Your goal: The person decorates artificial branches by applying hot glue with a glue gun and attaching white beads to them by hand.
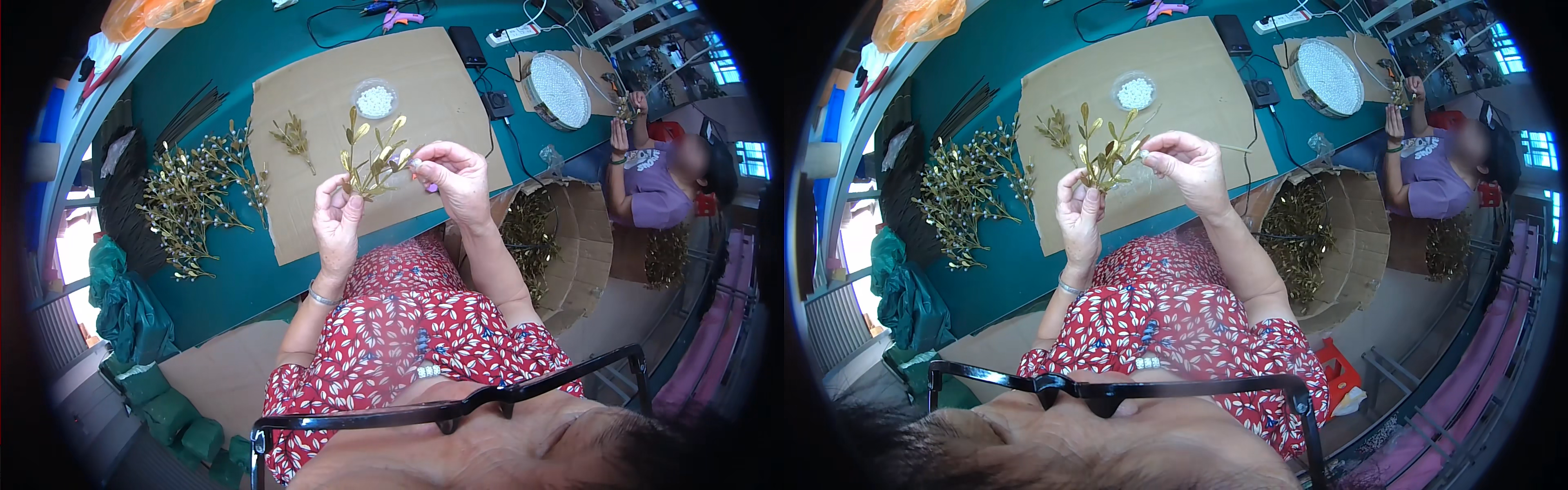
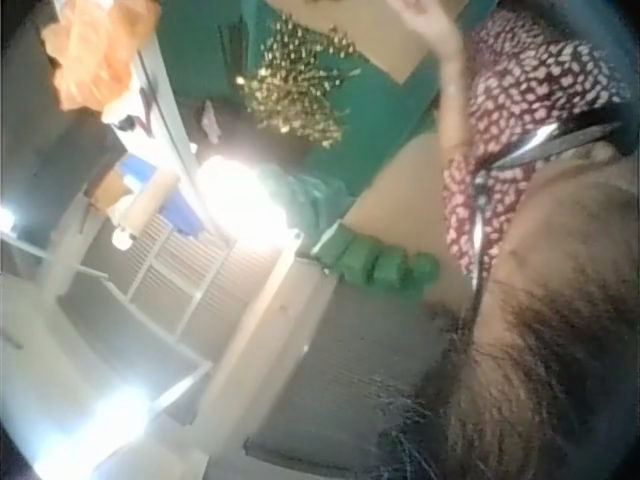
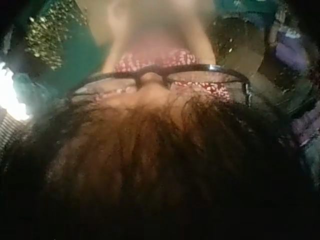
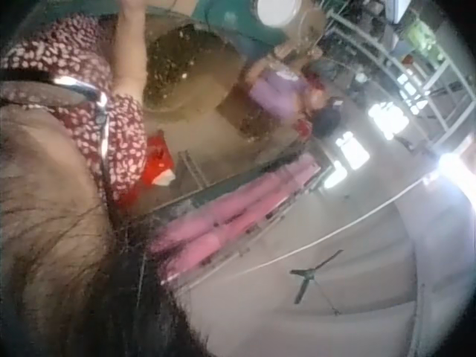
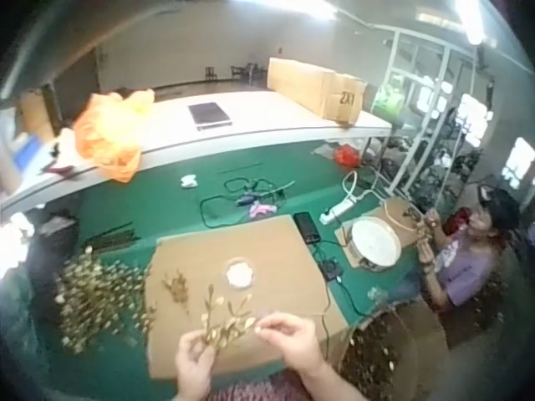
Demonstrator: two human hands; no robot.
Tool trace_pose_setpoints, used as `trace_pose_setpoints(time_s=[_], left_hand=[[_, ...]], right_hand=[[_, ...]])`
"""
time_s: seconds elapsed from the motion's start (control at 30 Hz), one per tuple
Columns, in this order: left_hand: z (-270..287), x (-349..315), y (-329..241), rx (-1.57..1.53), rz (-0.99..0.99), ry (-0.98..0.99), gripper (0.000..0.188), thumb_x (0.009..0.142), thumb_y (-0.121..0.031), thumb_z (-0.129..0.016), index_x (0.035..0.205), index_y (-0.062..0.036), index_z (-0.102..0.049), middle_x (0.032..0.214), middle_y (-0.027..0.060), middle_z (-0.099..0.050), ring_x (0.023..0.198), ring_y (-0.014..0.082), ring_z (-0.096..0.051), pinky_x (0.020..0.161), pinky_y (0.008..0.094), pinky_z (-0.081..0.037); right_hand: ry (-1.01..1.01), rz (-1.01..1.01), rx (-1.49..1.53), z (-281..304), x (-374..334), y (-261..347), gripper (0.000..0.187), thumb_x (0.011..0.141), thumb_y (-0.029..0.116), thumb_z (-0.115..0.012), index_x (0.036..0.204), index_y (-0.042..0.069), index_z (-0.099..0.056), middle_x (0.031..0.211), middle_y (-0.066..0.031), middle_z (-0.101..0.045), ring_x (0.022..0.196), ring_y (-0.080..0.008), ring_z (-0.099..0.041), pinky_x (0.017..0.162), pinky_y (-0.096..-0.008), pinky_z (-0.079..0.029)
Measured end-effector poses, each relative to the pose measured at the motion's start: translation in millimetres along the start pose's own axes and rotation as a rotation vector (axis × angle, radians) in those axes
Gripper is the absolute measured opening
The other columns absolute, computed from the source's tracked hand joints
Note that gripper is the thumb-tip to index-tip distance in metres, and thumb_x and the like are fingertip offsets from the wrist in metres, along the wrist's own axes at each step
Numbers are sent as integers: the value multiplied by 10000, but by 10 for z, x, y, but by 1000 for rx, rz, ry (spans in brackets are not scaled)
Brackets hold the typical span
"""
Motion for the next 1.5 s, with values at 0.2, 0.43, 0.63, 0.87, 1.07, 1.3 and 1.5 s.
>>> trace_pose_setpoints(time_s=[0.2, 0.43, 0.63, 0.87, 1.07, 1.3, 1.5], left_hand=[[78, 0, 38, 102, -39, -1, 330, 900, -130, -569, 1194, -66, -431, 836, 12, -577, 633, 35, -423, 533, 159, -316], [91, 16, -7, 127, -79, 9, 337, 891, -112, -581, 1191, -59, -438, 851, 19, -582, 670, 47, -446, 569, 167, -340], [100, 14, -53, 128, -79, 24, 338, 882, -27, -570, 1186, -6, -425, 883, 8, -546, 779, 55, -477, 702, 187, -392], [99, 25, -41, 135, -102, 18, 342, 882, -32, -573, 1189, -3, -426, 902, 17, -559, 800, 60, -490, 721, 191, -402], [112, 27, -44, 147, -102, 21, 345, 879, -32, -576, 1189, -4, -427, 920, 23, -563, 813, 65, -497, 731, 193, -406], [127, 33, -33, 157, -95, 21, 344, 879, -27, -573, 1189, -3, -426, 942, 32, -569, 833, 71, -508, 747, 200, -415], [148, 36, -15, 159, -107, 17, 340, 880, -26, -570, 1187, 1, -426, 953, 42, -571, 853, 79, -519, 769, 205, -419]], right_hand=[[-11, 19, -56, 6, 3, 22, 106, 776, -24, -657, 881, -26, -647, 804, -61, -644, 679, -75, -574, 575, -177, -444], [36, 85, -143, 12, 19, 72, 89, 751, -55, -661, 839, -48, -650, 803, -67, -631, 738, -103, -590, 664, -211, -477], [59, 108, -245, 26, 28, 90, 87, 743, -51, -671, 826, -54, -646, 806, -77, -630, 753, -118, -599, 682, -222, -485], [47, 84, -308, 26, 36, 96, 69, 755, -14, -671, 814, -47, -656, 776, -63, -633, 721, -99, -584, 651, -214, -465], [67, 96, -366, 40, 55, 95, 68, 761, 0, -667, 812, -44, -659, 765, -67, -635, 707, -96, -580, 631, -213, -456], [85, 102, -397, 34, 64, 98, 76, 754, 4, -675, 806, -47, -652, 770, -71, -634, 702, -102, -592, 633, -219, -470], [80, 81, -379, 12, 76, 84, 74, 752, 9, -677, 802, -42, -657, 763, -71, -637, 696, -104, -595, 630, -220, -471]])
Point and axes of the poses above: each hand's wrist, its own x-axis towards the middle knuckle, its own z-axis out of the back of the hand, y = z × x, the point moved 1 cm from there along x, towards the middle knuckle
